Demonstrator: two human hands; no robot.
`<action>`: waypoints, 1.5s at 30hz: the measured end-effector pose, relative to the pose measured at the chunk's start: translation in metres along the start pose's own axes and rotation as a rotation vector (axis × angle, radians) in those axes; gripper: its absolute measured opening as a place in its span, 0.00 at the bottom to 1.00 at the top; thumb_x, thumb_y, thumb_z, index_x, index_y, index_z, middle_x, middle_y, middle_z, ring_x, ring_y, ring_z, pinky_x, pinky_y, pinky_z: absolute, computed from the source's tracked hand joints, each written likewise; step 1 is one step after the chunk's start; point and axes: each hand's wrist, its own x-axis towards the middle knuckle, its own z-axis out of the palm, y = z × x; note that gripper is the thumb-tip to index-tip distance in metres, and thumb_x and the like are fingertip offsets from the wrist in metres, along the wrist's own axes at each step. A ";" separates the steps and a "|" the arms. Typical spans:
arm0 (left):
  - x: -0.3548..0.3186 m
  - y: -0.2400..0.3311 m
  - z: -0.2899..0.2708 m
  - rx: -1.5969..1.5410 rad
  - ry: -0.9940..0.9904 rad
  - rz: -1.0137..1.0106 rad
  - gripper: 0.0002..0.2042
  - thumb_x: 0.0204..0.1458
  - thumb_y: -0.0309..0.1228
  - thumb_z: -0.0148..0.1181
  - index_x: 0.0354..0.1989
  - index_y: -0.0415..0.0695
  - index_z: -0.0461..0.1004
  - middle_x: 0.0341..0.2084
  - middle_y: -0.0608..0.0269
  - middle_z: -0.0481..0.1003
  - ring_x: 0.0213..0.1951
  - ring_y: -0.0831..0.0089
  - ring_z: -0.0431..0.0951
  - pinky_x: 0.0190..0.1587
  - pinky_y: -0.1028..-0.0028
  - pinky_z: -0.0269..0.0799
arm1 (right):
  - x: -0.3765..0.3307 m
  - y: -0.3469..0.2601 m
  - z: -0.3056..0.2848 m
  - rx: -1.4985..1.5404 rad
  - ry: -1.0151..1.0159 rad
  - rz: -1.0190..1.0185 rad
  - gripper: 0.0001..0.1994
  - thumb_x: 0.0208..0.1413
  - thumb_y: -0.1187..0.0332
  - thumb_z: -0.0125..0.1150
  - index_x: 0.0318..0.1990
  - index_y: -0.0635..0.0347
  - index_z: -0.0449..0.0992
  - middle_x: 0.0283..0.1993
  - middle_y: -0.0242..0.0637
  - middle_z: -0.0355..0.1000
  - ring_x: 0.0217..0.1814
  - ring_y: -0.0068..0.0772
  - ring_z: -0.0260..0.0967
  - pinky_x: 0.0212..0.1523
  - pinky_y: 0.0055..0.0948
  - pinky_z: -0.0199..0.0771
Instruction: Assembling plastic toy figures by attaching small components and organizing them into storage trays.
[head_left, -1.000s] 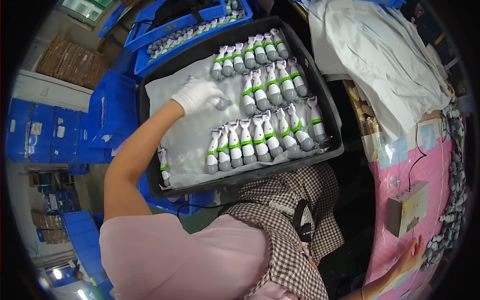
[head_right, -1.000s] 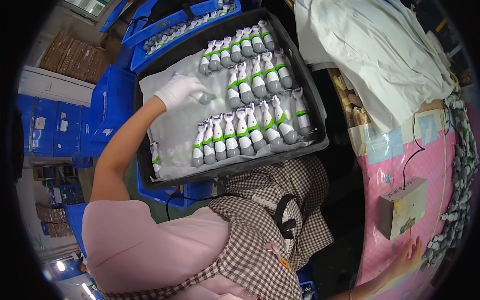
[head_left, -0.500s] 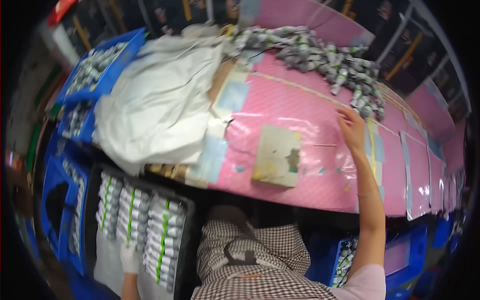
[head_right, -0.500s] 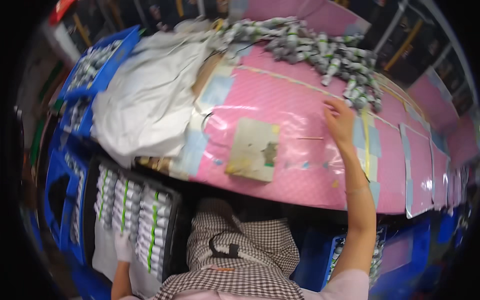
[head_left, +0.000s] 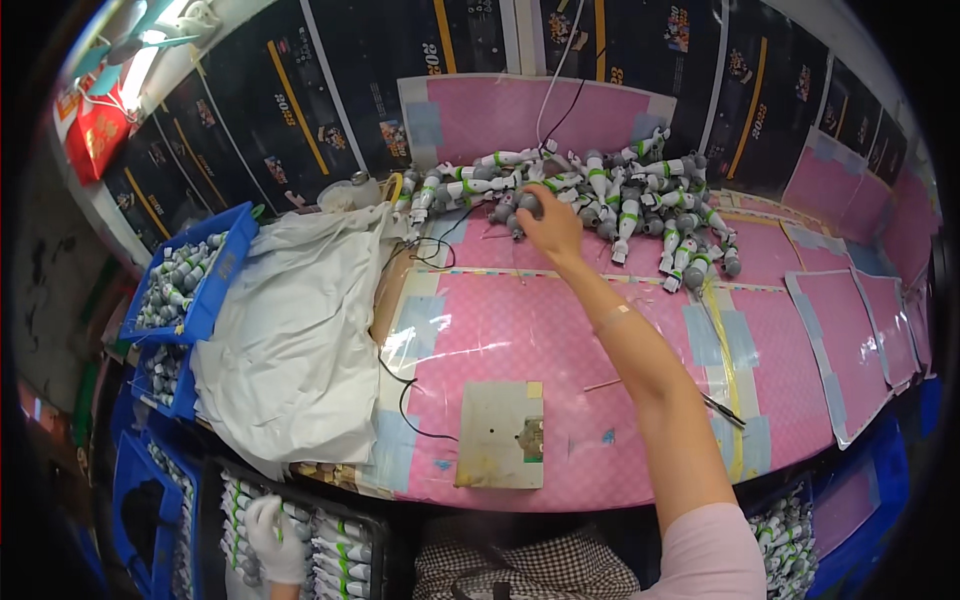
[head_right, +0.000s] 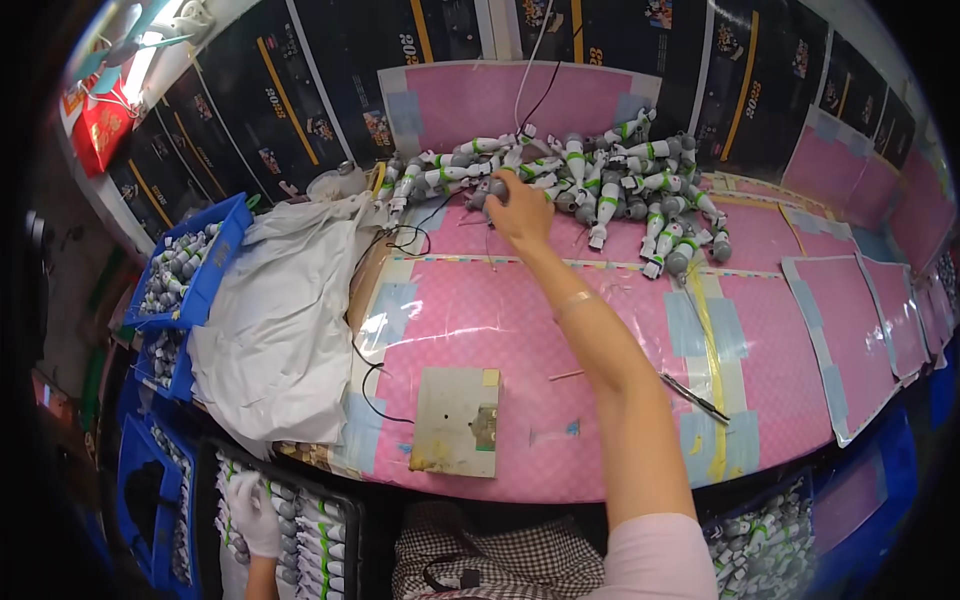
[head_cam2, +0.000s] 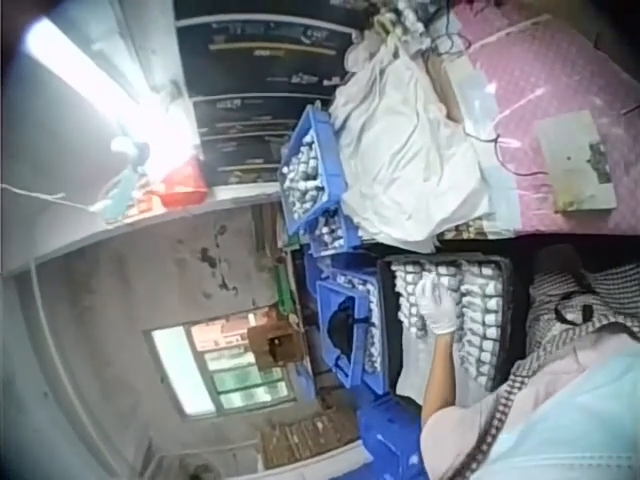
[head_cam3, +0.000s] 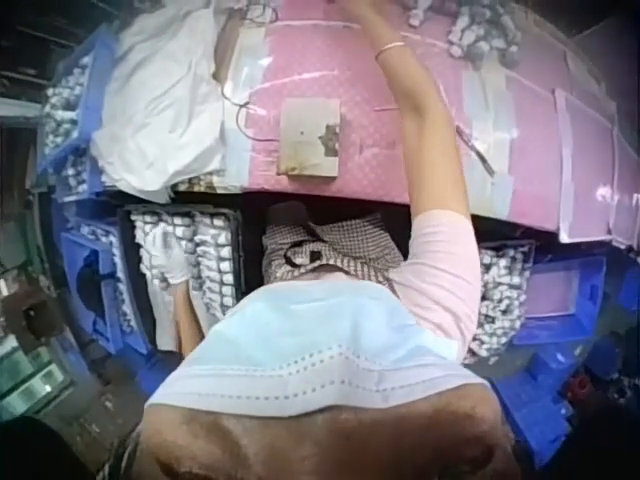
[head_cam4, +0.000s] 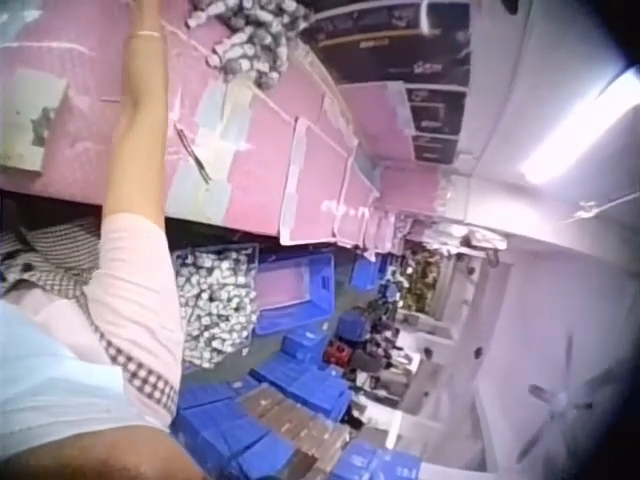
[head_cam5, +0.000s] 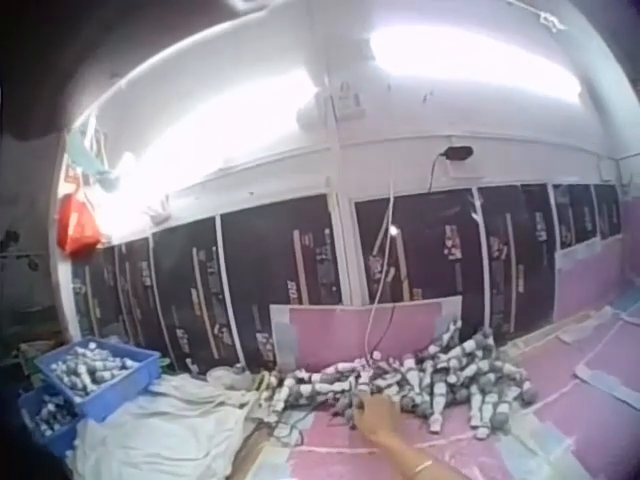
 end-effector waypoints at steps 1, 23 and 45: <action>0.022 0.018 0.011 -0.048 0.061 0.069 0.14 0.41 0.13 0.55 0.37 0.39 0.72 0.35 0.52 0.70 0.38 0.57 0.71 0.40 0.69 0.68 | -0.011 -0.008 -0.014 0.009 -0.013 -0.014 0.18 0.50 0.61 0.55 0.51 0.44 0.69 0.36 0.39 0.74 0.36 0.40 0.70 0.36 0.35 0.68; 0.108 0.232 0.072 -2.145 -0.454 -0.852 0.20 0.56 0.37 0.52 0.53 0.40 0.62 0.47 0.57 0.68 0.51 0.57 0.69 0.56 0.52 0.65 | -0.281 -0.107 -0.154 1.718 -0.667 0.597 0.21 0.60 0.63 0.51 0.58 0.61 0.59 0.46 0.44 0.69 0.31 0.29 0.70 0.32 0.24 0.73; 0.083 0.218 0.076 -2.089 -0.319 -0.604 0.13 0.54 0.21 0.52 0.48 0.40 0.62 0.50 0.57 0.66 0.51 0.59 0.69 0.56 0.52 0.67 | -0.227 -0.003 -0.149 0.136 -0.057 0.036 0.09 0.47 0.68 0.62 0.37 0.57 0.78 0.27 0.31 0.74 0.23 0.26 0.66 0.26 0.23 0.64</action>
